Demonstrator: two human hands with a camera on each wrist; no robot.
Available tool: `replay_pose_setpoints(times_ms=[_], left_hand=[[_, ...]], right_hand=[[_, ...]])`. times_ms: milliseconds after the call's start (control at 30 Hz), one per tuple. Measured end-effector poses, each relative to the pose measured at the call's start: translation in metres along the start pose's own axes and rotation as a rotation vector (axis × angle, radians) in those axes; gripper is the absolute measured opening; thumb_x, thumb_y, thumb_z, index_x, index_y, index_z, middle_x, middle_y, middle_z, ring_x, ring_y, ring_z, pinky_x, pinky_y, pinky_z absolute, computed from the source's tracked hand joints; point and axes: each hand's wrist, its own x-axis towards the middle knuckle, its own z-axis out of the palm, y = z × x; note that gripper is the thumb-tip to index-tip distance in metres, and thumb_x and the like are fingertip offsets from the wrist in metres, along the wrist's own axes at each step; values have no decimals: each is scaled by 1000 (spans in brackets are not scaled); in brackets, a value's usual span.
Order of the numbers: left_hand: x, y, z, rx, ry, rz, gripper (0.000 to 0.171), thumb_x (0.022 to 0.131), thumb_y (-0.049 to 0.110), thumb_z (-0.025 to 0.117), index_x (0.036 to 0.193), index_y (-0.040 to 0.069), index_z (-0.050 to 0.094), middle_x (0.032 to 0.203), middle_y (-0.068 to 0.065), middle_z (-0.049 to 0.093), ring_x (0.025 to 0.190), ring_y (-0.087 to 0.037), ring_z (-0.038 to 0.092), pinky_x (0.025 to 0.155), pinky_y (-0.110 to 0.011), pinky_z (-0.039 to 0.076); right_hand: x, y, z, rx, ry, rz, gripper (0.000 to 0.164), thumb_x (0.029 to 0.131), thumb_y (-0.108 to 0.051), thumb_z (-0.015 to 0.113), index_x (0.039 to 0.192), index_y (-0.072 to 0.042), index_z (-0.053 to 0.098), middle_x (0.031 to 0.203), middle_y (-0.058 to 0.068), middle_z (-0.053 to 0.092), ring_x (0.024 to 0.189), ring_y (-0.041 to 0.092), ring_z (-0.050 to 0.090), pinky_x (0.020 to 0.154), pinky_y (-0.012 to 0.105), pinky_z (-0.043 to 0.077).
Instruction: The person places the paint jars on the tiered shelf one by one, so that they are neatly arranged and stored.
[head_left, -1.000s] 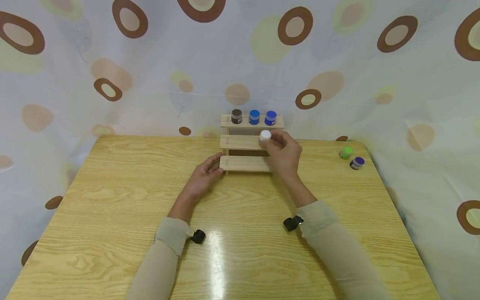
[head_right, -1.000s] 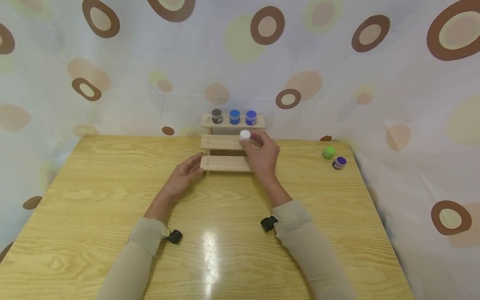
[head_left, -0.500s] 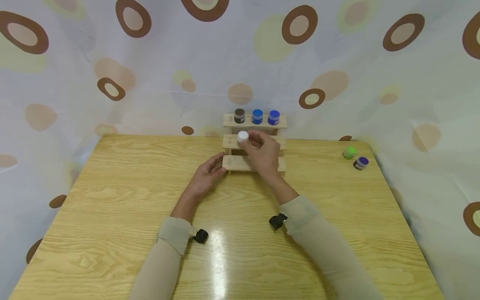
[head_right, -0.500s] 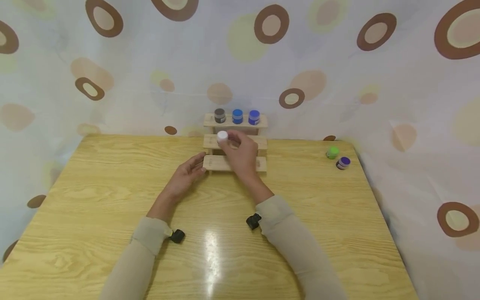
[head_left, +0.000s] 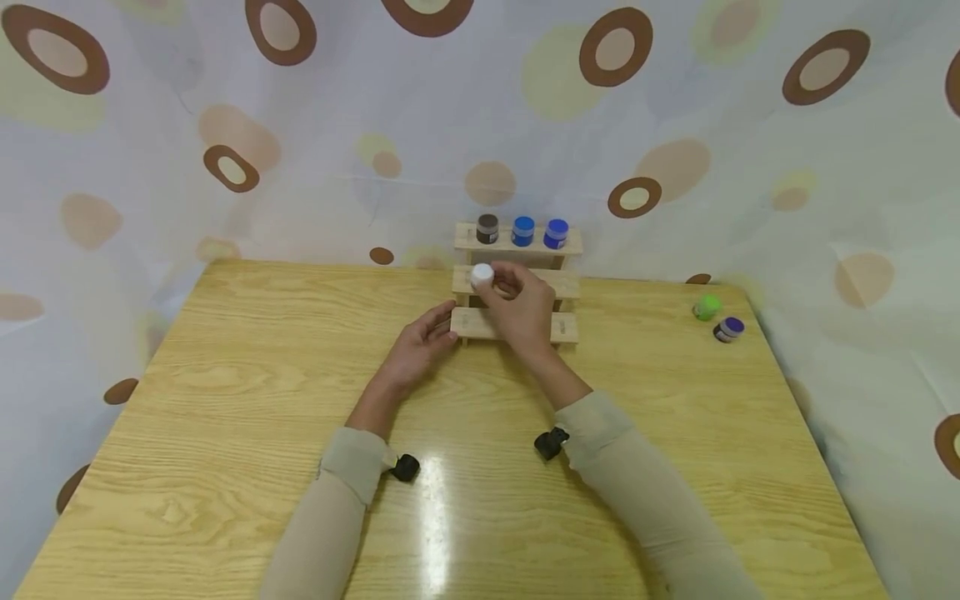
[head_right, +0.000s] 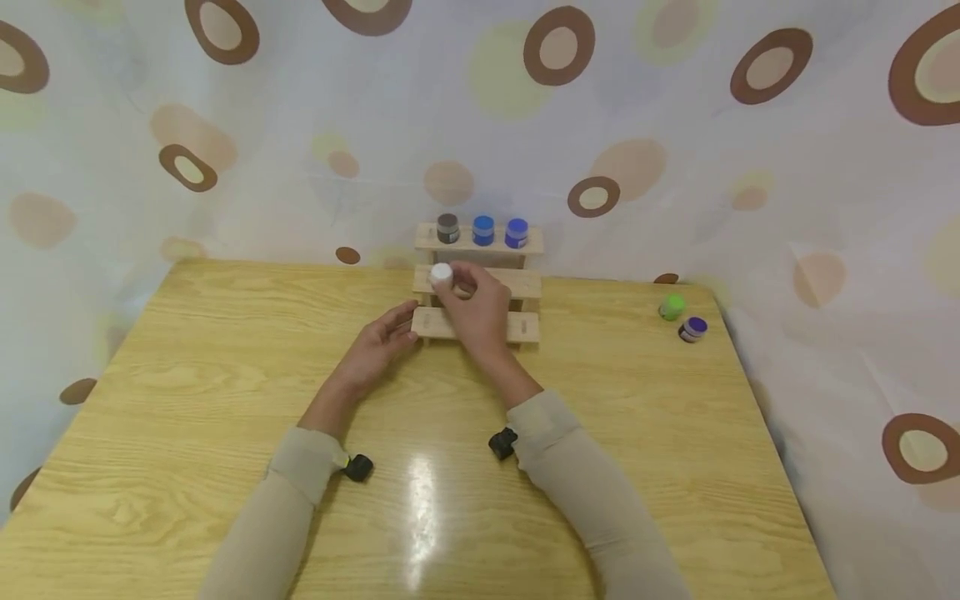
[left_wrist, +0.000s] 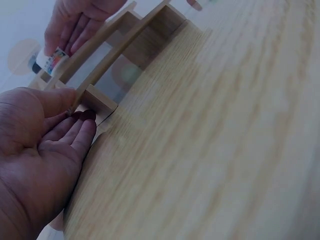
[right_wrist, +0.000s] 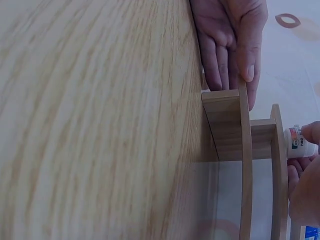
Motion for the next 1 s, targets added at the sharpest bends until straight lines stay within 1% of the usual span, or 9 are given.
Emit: replay_pose_setpoints(times_ms=[100, 267, 467, 567, 667, 833, 900, 1000], left_hand=[[-1, 0, 0, 1, 2, -2, 62, 110, 10, 58, 166, 10, 33, 166, -15, 42, 151, -26, 44, 120, -38, 42], [0, 0, 1, 15, 10, 7, 61, 110, 10, 58, 166, 11, 34, 165, -16, 43, 150, -27, 45, 121, -40, 41], [0, -1, 1, 23, 8, 0, 62, 110, 10, 58, 167, 11, 33, 164, -16, 44, 150, -27, 46, 121, -40, 42], [1, -1, 1, 27, 17, 1, 61, 110, 10, 58, 166, 12, 34, 163, -15, 45, 149, -26, 47, 121, -40, 42], [2, -1, 1, 28, 17, 2, 61, 110, 10, 57, 166, 12, 34, 163, -15, 45, 149, -26, 47, 120, -41, 42], [2, -3, 2, 26, 11, -5, 61, 110, 9, 57, 167, 12, 33, 163, -15, 45, 149, -26, 47, 120, -40, 43], [2, -3, 2, 26, 10, -2, 61, 110, 9, 57, 167, 11, 33, 164, -15, 45, 150, -26, 46, 120, -40, 43], [1, -3, 1, 25, 12, 6, 61, 110, 9, 57, 167, 11, 33, 164, -16, 44, 150, -26, 45, 120, -39, 42]], right_hand=[[0, 1, 1, -6, -1, 4, 29, 92, -12, 84, 118, -1, 77, 112, 15, 78, 103, 26, 77, 86, 35, 64], [1, 1, 2, -52, -11, 18, 31, 95, -15, 82, 123, -2, 75, 116, 14, 77, 106, 25, 77, 87, 32, 64], [0, -4, 1, -77, -17, 28, 34, 96, -12, 80, 125, 2, 73, 119, 18, 76, 110, 27, 76, 89, 30, 63], [-1, -4, 0, -64, -19, 22, 36, 95, -11, 80, 127, 4, 72, 120, 18, 75, 111, 28, 75, 92, 30, 62], [-2, -3, -2, -45, -9, 25, 39, 94, -12, 82, 127, 5, 72, 121, 19, 75, 112, 30, 75, 93, 32, 62], [-6, 2, -9, -21, 21, 60, 45, 90, -16, 88, 126, 5, 72, 122, 18, 75, 113, 31, 74, 96, 33, 61], [-7, 4, -12, -10, 28, 65, 42, 90, -14, 87, 126, 4, 72, 122, 20, 74, 114, 31, 73, 97, 33, 61], [-8, 6, -18, 17, 41, 47, 37, 91, -9, 84, 124, 4, 73, 120, 22, 74, 113, 33, 73, 98, 32, 60]])
